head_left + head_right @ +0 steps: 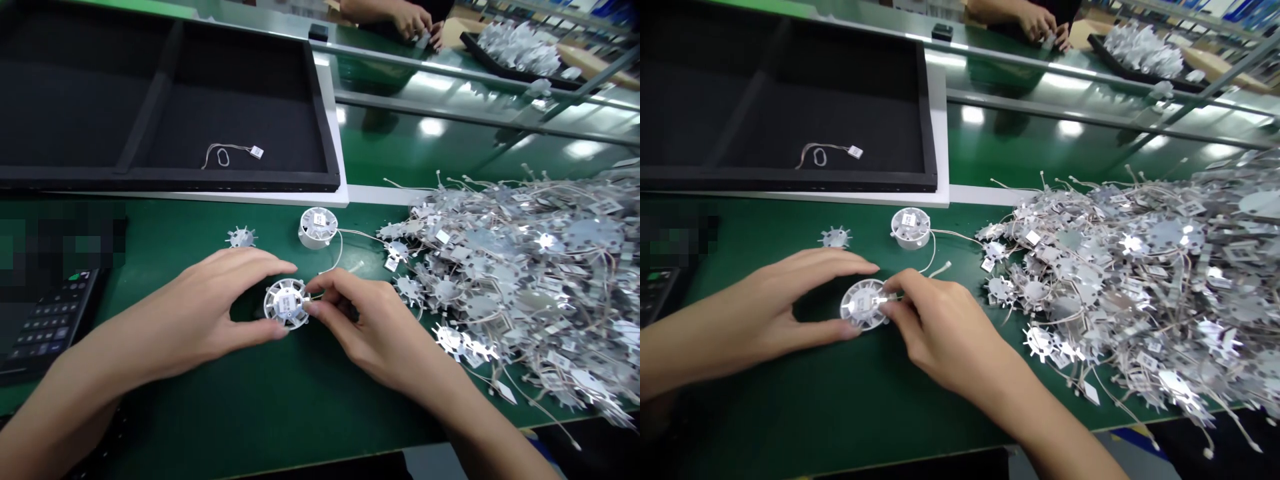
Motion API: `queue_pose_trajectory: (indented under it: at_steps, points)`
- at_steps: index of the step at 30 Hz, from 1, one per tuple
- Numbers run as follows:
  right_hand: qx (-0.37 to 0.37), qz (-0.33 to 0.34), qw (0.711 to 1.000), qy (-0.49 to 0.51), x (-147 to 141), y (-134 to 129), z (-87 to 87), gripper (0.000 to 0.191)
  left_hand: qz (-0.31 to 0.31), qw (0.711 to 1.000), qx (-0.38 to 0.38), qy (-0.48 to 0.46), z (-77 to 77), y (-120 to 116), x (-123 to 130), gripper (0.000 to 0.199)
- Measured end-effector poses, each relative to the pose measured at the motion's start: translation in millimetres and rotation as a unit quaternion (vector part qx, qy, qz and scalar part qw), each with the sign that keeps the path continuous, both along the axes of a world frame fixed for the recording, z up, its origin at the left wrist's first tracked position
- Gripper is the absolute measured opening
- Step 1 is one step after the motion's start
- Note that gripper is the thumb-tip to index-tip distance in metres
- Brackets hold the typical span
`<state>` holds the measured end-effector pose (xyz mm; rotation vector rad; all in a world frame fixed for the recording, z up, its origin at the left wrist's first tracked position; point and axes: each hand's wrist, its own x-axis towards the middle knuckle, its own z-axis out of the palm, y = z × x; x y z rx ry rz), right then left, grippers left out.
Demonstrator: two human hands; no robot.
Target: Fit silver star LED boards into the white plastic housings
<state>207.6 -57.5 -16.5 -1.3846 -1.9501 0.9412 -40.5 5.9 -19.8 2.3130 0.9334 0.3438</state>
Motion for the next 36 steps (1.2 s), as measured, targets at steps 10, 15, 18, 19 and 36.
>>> queue_pose_trajectory:
  at_steps: [10, 15, 18, 19, 36]
  points:
    - [0.124, 0.058, 0.976, -0.170, 11.8, -0.2, -0.6, 0.016, -0.038, 0.999, 0.009, -0.029, -5.8, -1.8, 8.5, 0.038]
    - [0.161, 0.072, 0.962, -0.209, 11.6, 0.8, -2.0, 0.023, -0.045, 0.999, 0.000, -0.027, -3.5, -0.8, 8.3, 0.039]
    - [0.185, 0.085, 0.951, -0.233, 11.7, 2.8, -0.9, 0.027, -0.055, 0.998, -0.011, -0.033, -3.9, -1.1, 8.0, 0.035]
    - [0.201, 0.090, 0.945, -0.241, 11.9, 3.4, -0.5, 0.029, -0.055, 0.998, -0.013, -0.033, -4.2, -1.2, 7.8, 0.034]
    - [0.268, 0.104, 0.920, -0.266, 14.1, 4.7, 1.0, 0.032, -0.062, 0.997, 0.026, -0.024, -9.2, -1.1, 8.2, 0.037]
